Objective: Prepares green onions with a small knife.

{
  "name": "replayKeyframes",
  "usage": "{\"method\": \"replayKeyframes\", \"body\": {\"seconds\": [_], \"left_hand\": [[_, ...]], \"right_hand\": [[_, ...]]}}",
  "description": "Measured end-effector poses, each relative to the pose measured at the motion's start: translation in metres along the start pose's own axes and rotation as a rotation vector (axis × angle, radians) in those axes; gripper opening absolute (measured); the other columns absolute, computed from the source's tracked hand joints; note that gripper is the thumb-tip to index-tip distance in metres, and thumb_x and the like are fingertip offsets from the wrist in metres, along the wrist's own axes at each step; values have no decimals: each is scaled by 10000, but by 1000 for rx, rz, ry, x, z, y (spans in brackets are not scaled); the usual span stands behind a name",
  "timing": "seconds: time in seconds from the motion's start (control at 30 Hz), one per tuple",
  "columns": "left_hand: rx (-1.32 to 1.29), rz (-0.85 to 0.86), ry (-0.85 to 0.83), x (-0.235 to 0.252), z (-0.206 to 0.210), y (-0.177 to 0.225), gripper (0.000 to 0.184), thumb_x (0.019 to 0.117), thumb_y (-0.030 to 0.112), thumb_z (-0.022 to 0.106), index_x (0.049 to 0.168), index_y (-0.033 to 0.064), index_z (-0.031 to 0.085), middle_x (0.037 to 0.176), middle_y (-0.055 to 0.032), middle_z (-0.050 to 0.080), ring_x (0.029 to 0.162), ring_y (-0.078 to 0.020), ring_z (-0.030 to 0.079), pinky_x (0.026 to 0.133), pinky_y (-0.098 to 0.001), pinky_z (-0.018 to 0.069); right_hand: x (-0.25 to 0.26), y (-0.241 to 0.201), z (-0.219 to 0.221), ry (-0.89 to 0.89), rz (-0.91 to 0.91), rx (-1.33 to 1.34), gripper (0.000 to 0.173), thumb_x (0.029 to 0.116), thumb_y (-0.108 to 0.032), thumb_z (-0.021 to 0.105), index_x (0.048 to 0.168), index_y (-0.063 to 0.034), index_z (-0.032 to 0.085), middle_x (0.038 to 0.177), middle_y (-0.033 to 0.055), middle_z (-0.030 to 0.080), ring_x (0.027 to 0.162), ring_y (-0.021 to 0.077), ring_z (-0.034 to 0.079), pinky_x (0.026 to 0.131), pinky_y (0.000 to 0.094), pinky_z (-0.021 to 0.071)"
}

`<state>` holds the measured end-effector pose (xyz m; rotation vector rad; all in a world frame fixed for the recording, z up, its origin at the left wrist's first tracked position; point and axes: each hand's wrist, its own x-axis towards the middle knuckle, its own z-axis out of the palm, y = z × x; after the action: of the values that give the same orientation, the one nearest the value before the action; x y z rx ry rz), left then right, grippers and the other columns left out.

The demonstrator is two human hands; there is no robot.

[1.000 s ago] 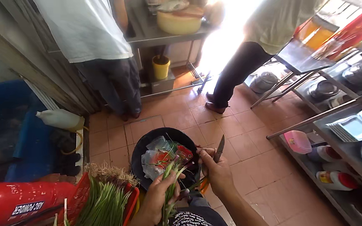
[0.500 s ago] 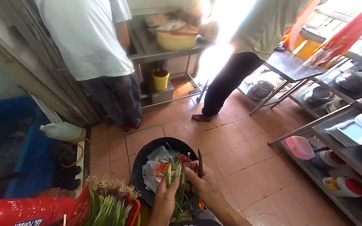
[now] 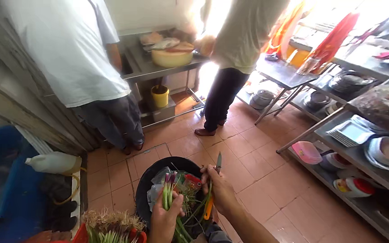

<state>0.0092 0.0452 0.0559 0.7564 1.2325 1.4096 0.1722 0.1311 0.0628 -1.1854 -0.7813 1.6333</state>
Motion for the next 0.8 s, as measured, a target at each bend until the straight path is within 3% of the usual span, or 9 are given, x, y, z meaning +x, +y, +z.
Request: {"method": "replayKeyframes", "body": {"seconds": [0.1, 0.2, 0.3, 0.37, 0.47, 0.63, 0.7, 0.8], "left_hand": [[282, 58, -84, 1, 14, -1, 320, 1016, 210, 560, 1214, -37, 607, 1000, -84, 731, 879, -174, 721, 794, -358, 624], [355, 12, -127, 6, 28, -7, 325, 964, 222, 670, 1201, 16, 589, 872, -33, 685, 700, -113, 665, 615, -276, 576], [160, -130, -164, 11, 22, -4, 314, 959, 131, 631, 1229, -8, 552, 747, -73, 637, 547, -131, 595, 442, -242, 480], [53, -187, -197, 12, 14, 0, 330, 980, 118, 565, 1276, -25, 578, 699, -82, 636, 535, -128, 599, 444, -235, 482], [-19, -220, -214, 12, 9, 6, 317, 1019, 101, 497, 1281, -58, 579, 721, -119, 669, 568, -163, 642, 524, -277, 557], [-33, -261, -223, 13, 13, 11, 257, 1057, 104, 453, 1185, -81, 578, 803, -190, 726, 625, -226, 710, 565, -316, 602], [-6, -287, -240, 12, 14, 11, 233, 1052, 101, 454, 1153, -70, 577, 844, -201, 738, 677, -250, 736, 584, -329, 613], [9, -270, -252, 14, 15, 12, 222, 1056, 114, 440, 1128, -54, 565, 805, -178, 732, 648, -230, 726, 553, -303, 596]], "right_hand": [[-6, -2, 12, -30, 75, 10, 439, 1143, -277, 280, 1094, 14, 605, 769, 90, 670, 549, 128, 607, 468, 238, 495], [-6, -4, 15, -75, 71, -75, 489, 1137, -320, 268, 1054, -28, 651, 749, 46, 642, 534, 100, 545, 468, 236, 451], [1, -15, 0, -59, 52, -130, 460, 1141, -295, 292, 1112, -19, 659, 818, 65, 714, 504, 71, 524, 433, 204, 381], [4, -22, -12, -9, 37, -159, 363, 1132, -229, 351, 1117, -27, 652, 857, 69, 738, 548, 59, 571, 447, 190, 382], [4, -18, -21, 39, 15, -190, 233, 1099, -161, 467, 1083, -22, 653, 869, 84, 738, 631, 82, 637, 479, 191, 410], [-9, 9, -17, -251, -85, -293, 254, 1034, -270, 577, 1112, -40, 652, 860, 20, 698, 666, 86, 627, 572, 235, 508], [-12, 13, -11, -336, -189, -350, 222, 1038, -252, 585, 1046, -44, 659, 834, -3, 669, 689, 75, 631, 650, 249, 553], [-4, 13, -8, -248, -341, -498, 284, 1048, -265, 543, 905, -78, 703, 758, -9, 638, 666, 71, 608, 634, 250, 530]]}}
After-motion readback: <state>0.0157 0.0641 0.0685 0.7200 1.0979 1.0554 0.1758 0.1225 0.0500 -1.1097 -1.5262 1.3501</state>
